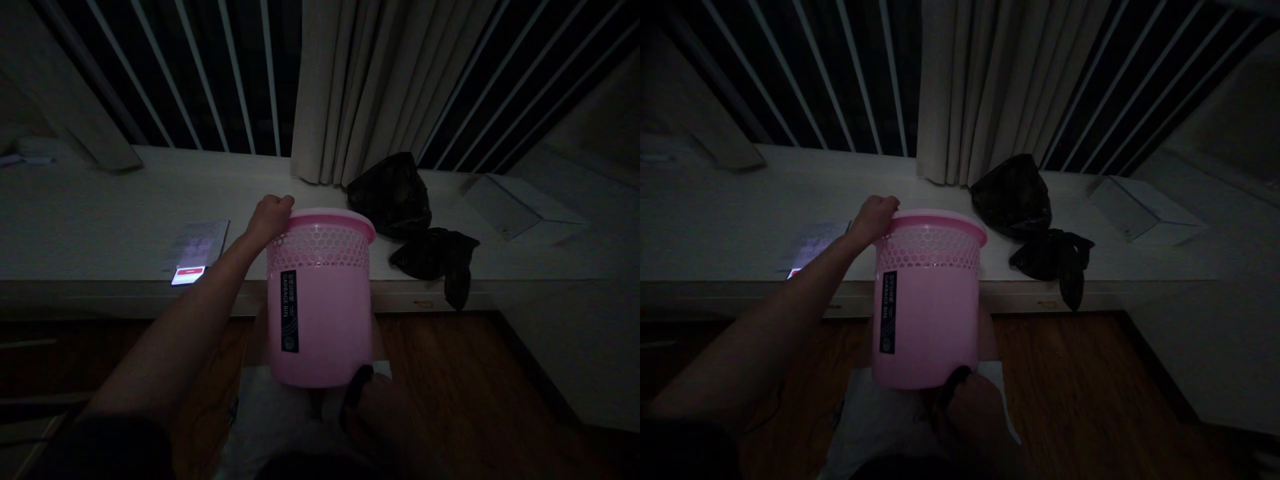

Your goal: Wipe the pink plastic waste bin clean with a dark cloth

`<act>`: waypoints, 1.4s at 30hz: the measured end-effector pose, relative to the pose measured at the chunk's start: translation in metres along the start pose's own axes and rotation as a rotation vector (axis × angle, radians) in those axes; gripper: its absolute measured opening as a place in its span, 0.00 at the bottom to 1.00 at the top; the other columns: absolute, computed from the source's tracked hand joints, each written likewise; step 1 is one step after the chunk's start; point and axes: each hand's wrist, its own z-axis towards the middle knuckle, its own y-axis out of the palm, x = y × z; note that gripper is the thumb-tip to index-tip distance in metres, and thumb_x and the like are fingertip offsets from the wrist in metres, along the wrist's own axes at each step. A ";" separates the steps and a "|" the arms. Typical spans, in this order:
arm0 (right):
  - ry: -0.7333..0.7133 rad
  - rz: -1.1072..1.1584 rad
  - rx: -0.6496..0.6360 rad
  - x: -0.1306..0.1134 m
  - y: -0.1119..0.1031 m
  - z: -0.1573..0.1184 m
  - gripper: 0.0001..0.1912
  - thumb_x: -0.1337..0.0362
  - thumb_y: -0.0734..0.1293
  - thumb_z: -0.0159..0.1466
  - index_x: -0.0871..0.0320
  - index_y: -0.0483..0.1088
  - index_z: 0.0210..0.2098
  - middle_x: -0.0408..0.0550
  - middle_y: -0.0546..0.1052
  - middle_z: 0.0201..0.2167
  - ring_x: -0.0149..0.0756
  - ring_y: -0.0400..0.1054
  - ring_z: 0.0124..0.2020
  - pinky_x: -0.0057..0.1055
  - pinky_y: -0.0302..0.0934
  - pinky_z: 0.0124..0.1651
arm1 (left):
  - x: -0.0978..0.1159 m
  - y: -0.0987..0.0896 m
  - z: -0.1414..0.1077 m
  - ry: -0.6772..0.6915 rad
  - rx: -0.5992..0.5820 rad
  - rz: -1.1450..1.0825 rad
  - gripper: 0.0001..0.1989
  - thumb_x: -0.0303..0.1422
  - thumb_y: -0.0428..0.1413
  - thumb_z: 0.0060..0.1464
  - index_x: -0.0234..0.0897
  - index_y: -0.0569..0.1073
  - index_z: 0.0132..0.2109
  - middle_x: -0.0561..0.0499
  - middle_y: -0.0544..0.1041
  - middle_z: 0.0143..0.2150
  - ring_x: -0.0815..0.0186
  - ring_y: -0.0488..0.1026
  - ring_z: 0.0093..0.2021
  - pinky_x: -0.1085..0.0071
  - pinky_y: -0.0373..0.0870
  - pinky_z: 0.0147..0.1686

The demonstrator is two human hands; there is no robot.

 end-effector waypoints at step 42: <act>-0.661 0.009 -0.587 -0.033 0.020 0.118 0.09 0.65 0.68 0.62 0.58 0.70 0.26 0.44 0.75 0.22 0.34 0.65 0.23 0.30 0.48 0.20 | 0.003 0.005 0.001 0.245 -0.146 0.497 0.22 0.29 0.38 0.61 0.26 0.74 0.49 0.33 0.75 0.46 0.55 0.73 0.44 0.66 0.64 0.38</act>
